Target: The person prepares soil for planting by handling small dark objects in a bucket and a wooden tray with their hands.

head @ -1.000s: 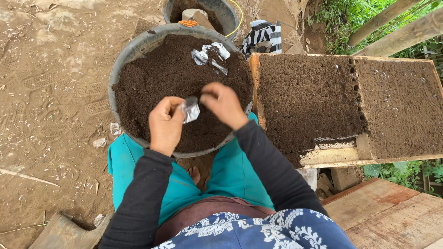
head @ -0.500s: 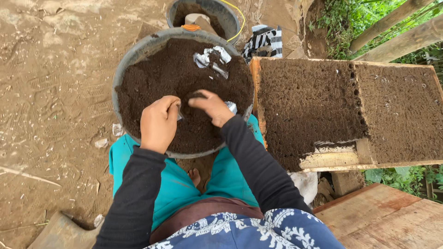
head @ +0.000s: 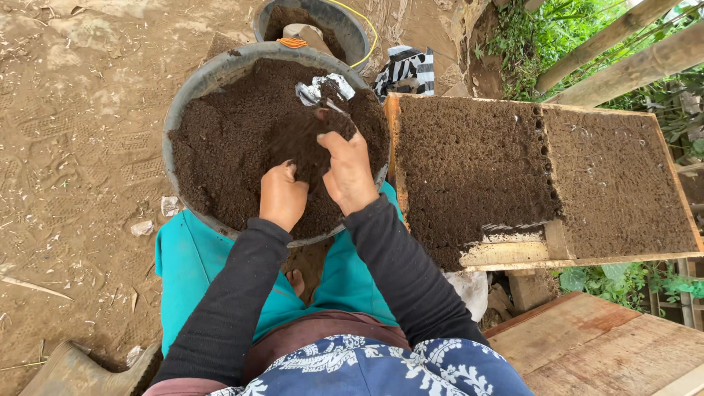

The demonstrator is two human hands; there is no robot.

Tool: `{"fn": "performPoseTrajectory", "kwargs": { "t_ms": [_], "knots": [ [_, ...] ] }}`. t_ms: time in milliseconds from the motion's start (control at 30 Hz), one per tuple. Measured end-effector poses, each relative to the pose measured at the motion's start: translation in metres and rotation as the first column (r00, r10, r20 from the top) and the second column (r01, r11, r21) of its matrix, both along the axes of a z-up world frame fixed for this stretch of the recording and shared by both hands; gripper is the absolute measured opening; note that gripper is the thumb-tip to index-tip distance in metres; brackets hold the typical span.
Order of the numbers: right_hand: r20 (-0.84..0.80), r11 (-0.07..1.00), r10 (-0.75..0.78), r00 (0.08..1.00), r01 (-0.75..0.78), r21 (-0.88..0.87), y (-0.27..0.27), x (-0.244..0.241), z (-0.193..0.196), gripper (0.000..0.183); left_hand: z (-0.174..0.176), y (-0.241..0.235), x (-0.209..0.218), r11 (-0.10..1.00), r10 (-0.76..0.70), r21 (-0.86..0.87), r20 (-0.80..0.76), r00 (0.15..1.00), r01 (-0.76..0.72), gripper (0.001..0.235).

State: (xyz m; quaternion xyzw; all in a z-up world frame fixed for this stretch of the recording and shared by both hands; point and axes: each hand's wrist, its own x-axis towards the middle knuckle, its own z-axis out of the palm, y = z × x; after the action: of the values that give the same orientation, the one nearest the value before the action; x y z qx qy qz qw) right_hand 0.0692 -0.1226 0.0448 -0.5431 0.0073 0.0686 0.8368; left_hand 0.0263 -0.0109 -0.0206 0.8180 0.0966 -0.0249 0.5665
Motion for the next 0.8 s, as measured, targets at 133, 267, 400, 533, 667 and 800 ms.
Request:
{"fn": "performPoseTrajectory", "kwargs": {
  "t_ms": [133,267,400,533,667,800],
  "knots": [
    [0.066,0.997,0.047,0.997,-0.043,-0.064,0.008,-0.029,0.052,0.032,0.010,0.001,-0.002,0.987,-0.009,-0.163,0.000,1.000,0.009,0.035],
    [0.269,0.846,0.138,0.953,0.028,-0.532,-0.004,-0.056,0.081,0.022,-0.024,0.001,0.005,0.969,0.025,-0.247,-0.017,1.000,-0.029,0.032],
    [0.388,0.160,0.508,0.769,0.358,-0.920,-0.026,-0.054,0.041,0.018,0.041,0.000,-0.006,0.947,0.032,-0.320,0.038,0.999,-0.019,0.028],
    [0.099,0.043,0.621,0.778,0.093,-0.995,-0.028,-0.062,0.065,0.021,0.079,0.006,-0.022,0.977,-0.095,0.198,0.097,0.991,0.074,0.026],
    [0.213,0.371,0.539,0.815,-0.003,-0.929,-0.020,-0.073,0.086,0.022,0.040,0.019,0.002,0.956,0.088,-0.272,-0.078,0.993,-0.106,0.033],
    [0.158,0.551,0.438,0.885,-0.126,-0.825,-0.020,-0.068,0.080,0.039,0.107,0.015,-0.022,0.468,0.154,-0.791,-0.366,0.918,-0.394,0.040]
  ]
}}
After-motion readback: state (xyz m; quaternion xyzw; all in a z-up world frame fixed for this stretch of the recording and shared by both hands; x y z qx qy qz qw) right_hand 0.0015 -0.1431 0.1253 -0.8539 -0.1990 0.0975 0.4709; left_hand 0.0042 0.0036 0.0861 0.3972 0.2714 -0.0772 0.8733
